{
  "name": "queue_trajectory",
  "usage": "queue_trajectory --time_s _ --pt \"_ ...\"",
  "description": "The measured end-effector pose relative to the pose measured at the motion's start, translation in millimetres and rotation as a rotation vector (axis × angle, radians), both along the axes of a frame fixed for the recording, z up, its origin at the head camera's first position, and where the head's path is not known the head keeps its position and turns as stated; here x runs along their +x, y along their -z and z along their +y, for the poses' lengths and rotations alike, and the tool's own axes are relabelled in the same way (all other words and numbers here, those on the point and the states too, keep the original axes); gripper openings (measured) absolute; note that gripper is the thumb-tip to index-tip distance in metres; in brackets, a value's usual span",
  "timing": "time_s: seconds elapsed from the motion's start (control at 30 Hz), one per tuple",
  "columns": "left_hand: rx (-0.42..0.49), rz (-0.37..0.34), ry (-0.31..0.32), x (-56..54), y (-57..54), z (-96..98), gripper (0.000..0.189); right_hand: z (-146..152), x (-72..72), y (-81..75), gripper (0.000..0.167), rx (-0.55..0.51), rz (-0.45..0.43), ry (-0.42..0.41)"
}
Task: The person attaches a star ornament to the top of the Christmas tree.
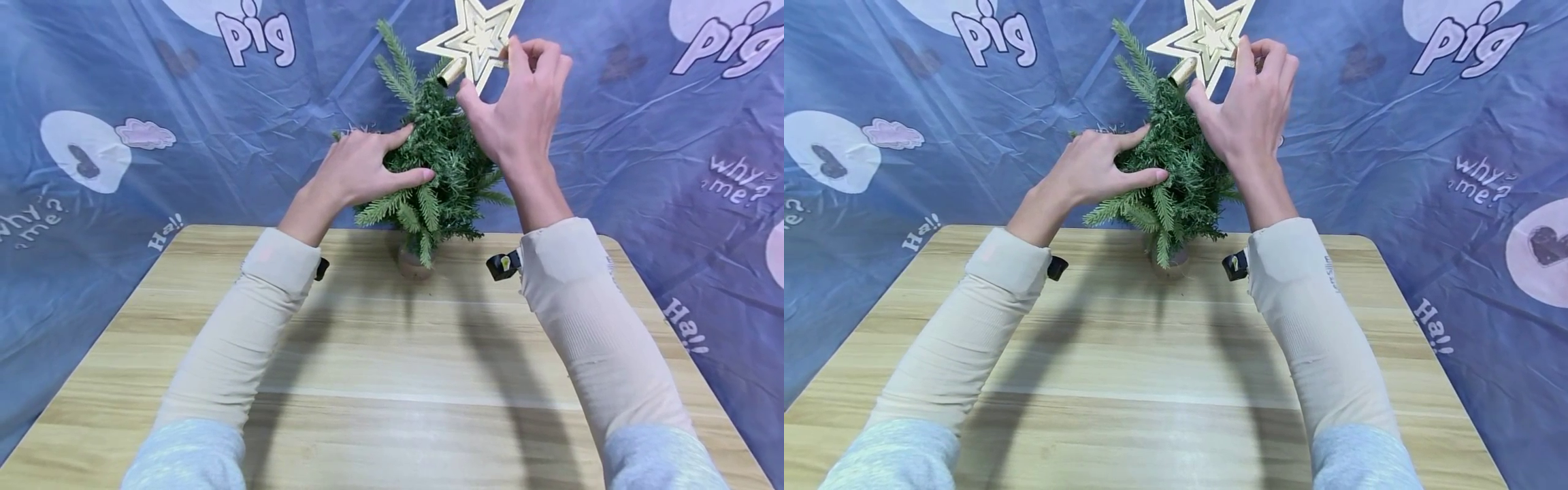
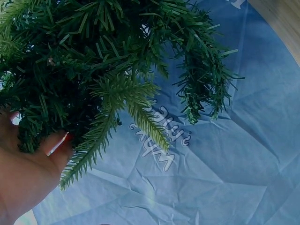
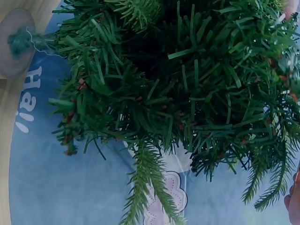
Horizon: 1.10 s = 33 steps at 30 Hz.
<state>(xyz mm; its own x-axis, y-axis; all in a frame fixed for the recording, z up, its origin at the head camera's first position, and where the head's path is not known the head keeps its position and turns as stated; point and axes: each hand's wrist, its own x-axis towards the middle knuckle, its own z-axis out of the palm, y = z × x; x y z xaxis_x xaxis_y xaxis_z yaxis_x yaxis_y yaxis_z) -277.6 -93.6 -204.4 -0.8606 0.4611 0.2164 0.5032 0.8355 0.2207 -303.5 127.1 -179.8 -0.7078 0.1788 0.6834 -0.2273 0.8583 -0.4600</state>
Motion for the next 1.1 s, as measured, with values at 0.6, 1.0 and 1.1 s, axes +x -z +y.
queue_trajectory --time_s 0.6,1.0,1.1 --pt "-0.007 0.013 -0.002 -0.7 1.8 -0.7 0.093 -8.9 -4.2 -0.1 0.059 0.076 -0.001 -0.01" --pt "-0.007 0.035 -0.001 -0.3 3.4 -0.1 0.093 -6.0 -3.2 4.0 0.062 0.051 -0.009 -0.029" --pt "-0.004 0.033 0.0 -0.1 4.4 -0.1 0.093 -5.8 -3.1 4.9 0.063 0.049 -0.018 -0.027"
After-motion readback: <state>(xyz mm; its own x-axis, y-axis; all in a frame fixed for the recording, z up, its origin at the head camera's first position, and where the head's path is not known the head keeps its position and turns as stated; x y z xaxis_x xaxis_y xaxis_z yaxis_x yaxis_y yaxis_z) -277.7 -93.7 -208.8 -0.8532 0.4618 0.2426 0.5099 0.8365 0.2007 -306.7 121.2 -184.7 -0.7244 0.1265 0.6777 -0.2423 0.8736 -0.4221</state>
